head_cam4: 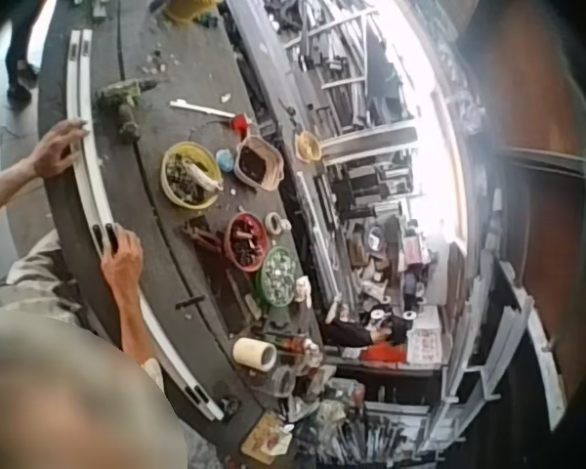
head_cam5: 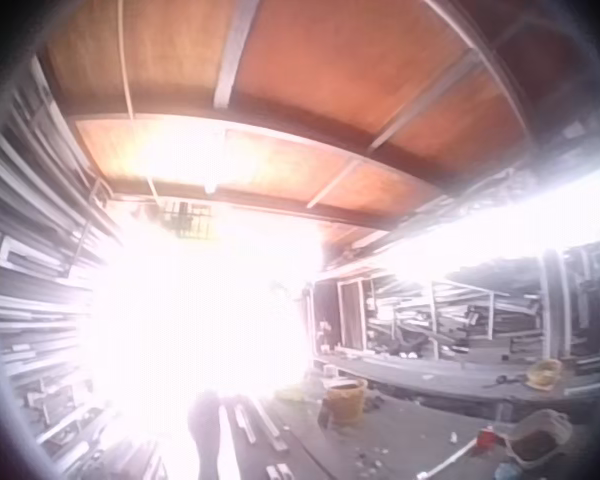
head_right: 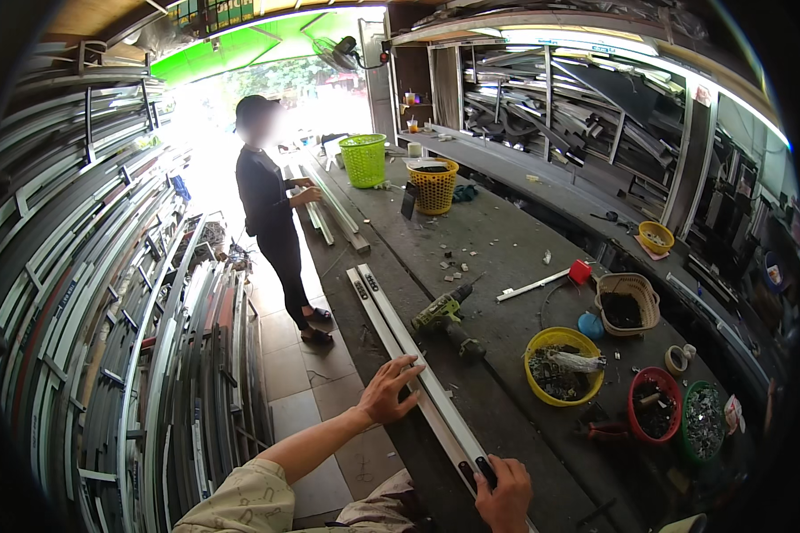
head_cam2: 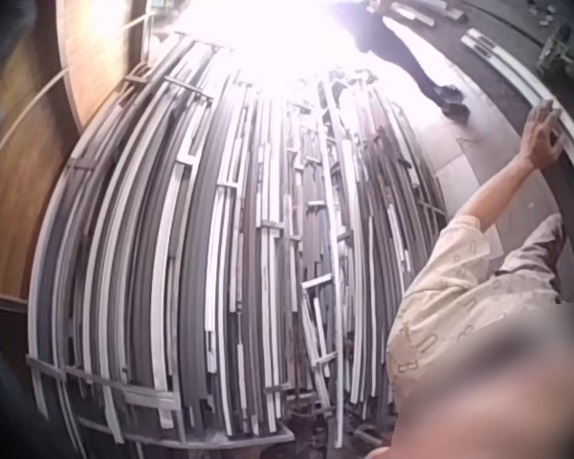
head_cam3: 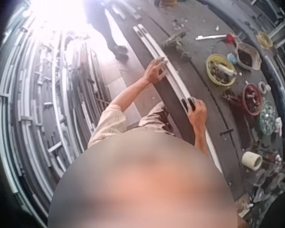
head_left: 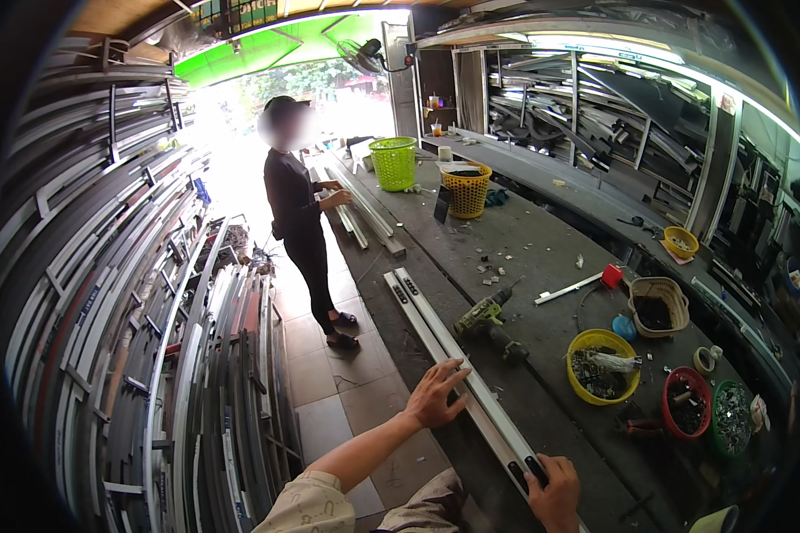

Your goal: The person uses a cordless drill to fasten black plastic brackets onto a long white aluminum profile. They then use pliers to trim or adjust a white plastic end cap on the profile. The person places the assembled profile onto a nearby rack.

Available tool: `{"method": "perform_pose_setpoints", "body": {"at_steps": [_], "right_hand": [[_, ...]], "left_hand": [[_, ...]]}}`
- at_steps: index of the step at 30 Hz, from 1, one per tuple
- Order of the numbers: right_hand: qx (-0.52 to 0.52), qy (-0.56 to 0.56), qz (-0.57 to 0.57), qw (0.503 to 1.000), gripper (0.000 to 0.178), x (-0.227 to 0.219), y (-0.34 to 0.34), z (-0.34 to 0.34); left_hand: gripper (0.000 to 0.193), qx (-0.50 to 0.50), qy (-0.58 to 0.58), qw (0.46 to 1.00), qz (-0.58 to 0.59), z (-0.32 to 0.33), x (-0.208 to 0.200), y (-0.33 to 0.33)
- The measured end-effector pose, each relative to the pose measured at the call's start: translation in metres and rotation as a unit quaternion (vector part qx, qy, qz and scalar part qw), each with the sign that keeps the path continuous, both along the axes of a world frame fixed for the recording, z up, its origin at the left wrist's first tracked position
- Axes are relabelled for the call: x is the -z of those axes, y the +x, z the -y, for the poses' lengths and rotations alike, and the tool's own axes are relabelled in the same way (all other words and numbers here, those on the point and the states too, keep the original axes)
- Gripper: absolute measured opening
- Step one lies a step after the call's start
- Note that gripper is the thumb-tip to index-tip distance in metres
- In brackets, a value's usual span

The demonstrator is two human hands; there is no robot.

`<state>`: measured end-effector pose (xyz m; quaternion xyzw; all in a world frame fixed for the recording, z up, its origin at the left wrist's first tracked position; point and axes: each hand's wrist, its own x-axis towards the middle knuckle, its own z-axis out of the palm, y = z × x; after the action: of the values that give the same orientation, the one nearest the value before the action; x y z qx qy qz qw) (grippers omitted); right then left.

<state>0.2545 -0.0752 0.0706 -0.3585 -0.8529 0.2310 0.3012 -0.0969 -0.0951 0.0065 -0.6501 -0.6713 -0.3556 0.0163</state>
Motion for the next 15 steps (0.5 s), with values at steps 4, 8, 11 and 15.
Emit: {"method": "perform_pose_setpoints", "body": {"at_steps": [4,8,11,15], "right_hand": [[-0.009,0.003,-0.013,1.0,0.028,0.003,0.001,-0.001],[-0.021,0.016,-0.015,1.0,0.03,0.009,0.0,-0.004],[-0.017,0.022,-0.007,1.0,0.031,0.012,-0.002,-0.005],[-0.031,0.032,-0.026,0.999,0.028,0.009,-0.003,-0.004]], "left_hand": [[0.06,-0.008,0.008,1.0,-0.001,0.001,0.002,0.0],[0.058,-0.021,0.012,1.0,0.005,0.0,0.005,0.0],[0.056,-0.03,0.016,0.999,-0.013,-0.001,0.005,-0.001],[0.055,-0.027,0.05,0.998,-0.014,0.0,0.003,-0.001]]}}
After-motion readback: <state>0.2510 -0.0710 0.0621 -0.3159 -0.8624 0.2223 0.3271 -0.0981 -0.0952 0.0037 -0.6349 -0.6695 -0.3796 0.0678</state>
